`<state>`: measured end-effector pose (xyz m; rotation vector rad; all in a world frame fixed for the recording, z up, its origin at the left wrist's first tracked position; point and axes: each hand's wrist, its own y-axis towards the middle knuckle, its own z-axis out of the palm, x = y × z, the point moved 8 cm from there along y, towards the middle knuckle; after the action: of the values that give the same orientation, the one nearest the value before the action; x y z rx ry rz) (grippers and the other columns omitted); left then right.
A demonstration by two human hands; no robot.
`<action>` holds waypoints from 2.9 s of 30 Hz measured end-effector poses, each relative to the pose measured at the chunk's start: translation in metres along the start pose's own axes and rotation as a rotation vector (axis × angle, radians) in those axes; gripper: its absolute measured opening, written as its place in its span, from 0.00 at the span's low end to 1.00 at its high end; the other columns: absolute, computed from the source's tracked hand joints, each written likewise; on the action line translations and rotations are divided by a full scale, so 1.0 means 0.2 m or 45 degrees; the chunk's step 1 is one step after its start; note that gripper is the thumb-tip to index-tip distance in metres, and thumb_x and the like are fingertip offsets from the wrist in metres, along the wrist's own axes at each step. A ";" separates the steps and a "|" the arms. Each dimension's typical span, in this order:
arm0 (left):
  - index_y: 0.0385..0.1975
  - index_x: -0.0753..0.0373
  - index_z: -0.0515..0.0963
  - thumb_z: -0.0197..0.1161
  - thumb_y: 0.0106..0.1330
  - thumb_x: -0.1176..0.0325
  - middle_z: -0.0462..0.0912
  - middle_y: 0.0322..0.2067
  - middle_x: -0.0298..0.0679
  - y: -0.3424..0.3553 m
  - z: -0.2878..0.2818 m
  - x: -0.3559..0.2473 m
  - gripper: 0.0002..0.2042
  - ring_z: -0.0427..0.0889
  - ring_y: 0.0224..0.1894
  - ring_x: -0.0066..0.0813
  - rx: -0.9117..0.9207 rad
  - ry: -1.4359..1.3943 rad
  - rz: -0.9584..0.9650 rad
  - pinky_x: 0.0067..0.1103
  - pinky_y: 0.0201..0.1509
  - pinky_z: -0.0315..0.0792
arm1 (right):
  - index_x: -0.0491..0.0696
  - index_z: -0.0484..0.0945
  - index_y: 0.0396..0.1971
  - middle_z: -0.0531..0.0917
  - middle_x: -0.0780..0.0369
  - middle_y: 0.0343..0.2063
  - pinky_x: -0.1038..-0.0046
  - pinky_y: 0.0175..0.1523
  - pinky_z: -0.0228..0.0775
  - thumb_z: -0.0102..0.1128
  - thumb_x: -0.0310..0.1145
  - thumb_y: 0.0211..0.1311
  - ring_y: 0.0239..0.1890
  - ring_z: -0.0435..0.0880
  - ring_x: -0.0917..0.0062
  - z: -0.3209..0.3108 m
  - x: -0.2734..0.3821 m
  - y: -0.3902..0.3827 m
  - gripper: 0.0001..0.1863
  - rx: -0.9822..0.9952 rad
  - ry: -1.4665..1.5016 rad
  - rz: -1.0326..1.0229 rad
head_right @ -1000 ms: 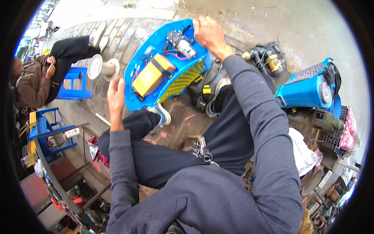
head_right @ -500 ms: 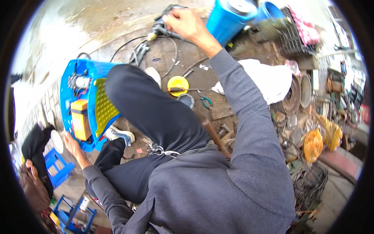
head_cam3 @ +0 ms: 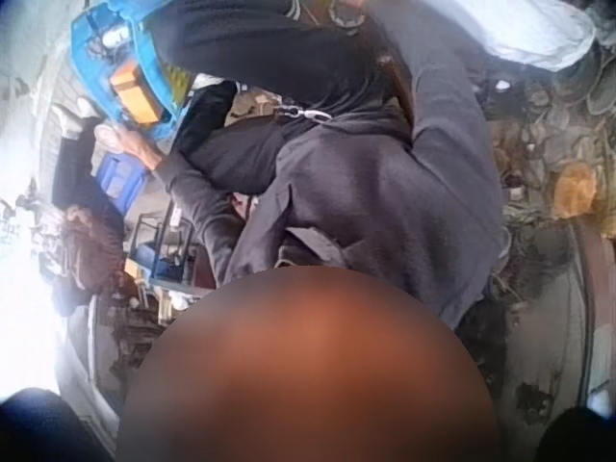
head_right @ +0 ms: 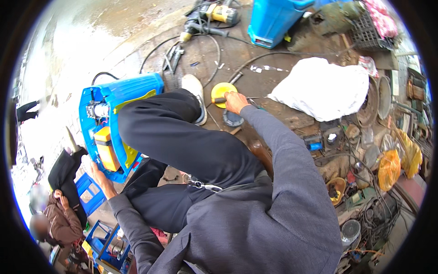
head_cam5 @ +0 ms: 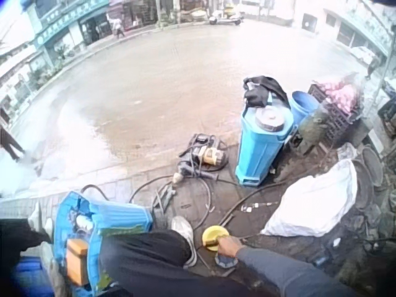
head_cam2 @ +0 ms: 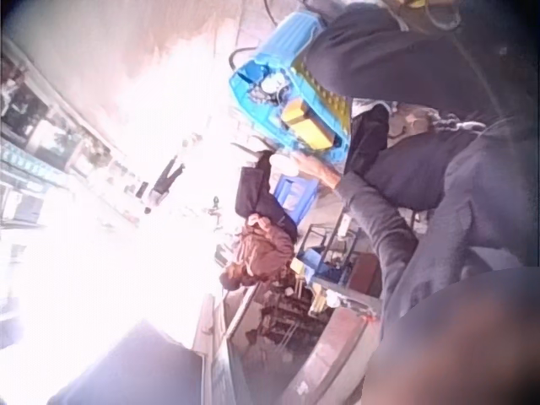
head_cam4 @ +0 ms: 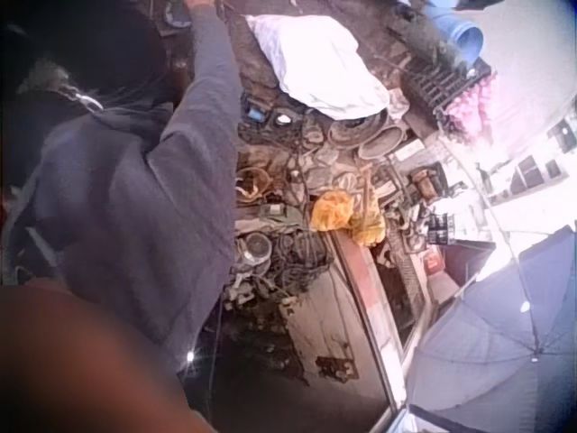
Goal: The person sits on the ground and uses a screwdriver to tighten screws on a small motor mounted inside a blue plastic housing. They repeatedly adjust the motor and housing while working on the assembly.
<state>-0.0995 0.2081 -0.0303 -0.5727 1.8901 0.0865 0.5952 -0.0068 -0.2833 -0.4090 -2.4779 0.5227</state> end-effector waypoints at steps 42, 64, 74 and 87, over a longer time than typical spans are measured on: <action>0.65 0.45 0.84 0.69 0.72 0.59 0.76 0.71 0.55 -0.10 1.06 -0.99 0.21 0.75 0.72 0.59 0.404 0.791 1.123 0.48 0.76 0.70 | 0.42 0.76 0.62 0.89 0.54 0.52 0.68 0.55 0.84 0.63 0.32 0.79 0.46 0.91 0.69 -2.18 1.53 -0.39 0.18 -0.576 1.210 -0.640; 0.61 0.44 0.87 0.65 0.72 0.57 0.80 0.61 0.50 -0.06 1.14 -1.01 0.19 0.79 0.65 0.53 0.425 1.013 1.113 0.48 0.70 0.72 | 0.41 0.77 0.54 0.88 0.55 0.42 0.68 0.48 0.83 0.68 0.24 0.71 0.41 0.91 0.69 -1.58 2.33 -0.20 0.15 -0.740 0.602 -0.925; 0.59 0.47 0.87 0.67 0.71 0.58 0.80 0.51 0.50 -0.05 1.14 -1.03 0.18 0.83 0.56 0.55 0.475 0.966 1.076 0.47 0.60 0.79 | 0.40 0.76 0.55 0.88 0.55 0.44 0.70 0.49 0.83 0.67 0.23 0.71 0.42 0.92 0.71 -1.58 2.31 -0.19 0.16 -0.691 0.671 -0.909; 0.58 0.48 0.88 0.65 0.71 0.59 0.79 0.48 0.52 -0.07 1.15 -1.04 0.17 0.83 0.54 0.55 0.439 0.989 1.102 0.46 0.59 0.79 | 0.42 0.79 0.48 0.89 0.51 0.28 0.62 0.33 0.82 0.74 0.40 0.74 0.30 0.93 0.57 -1.64 2.43 -0.25 0.18 -0.697 0.141 -0.746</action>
<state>0.1632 0.3420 0.0687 0.5683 2.7087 0.1016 0.3935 0.2321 0.2158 0.0977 -2.4412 -0.4098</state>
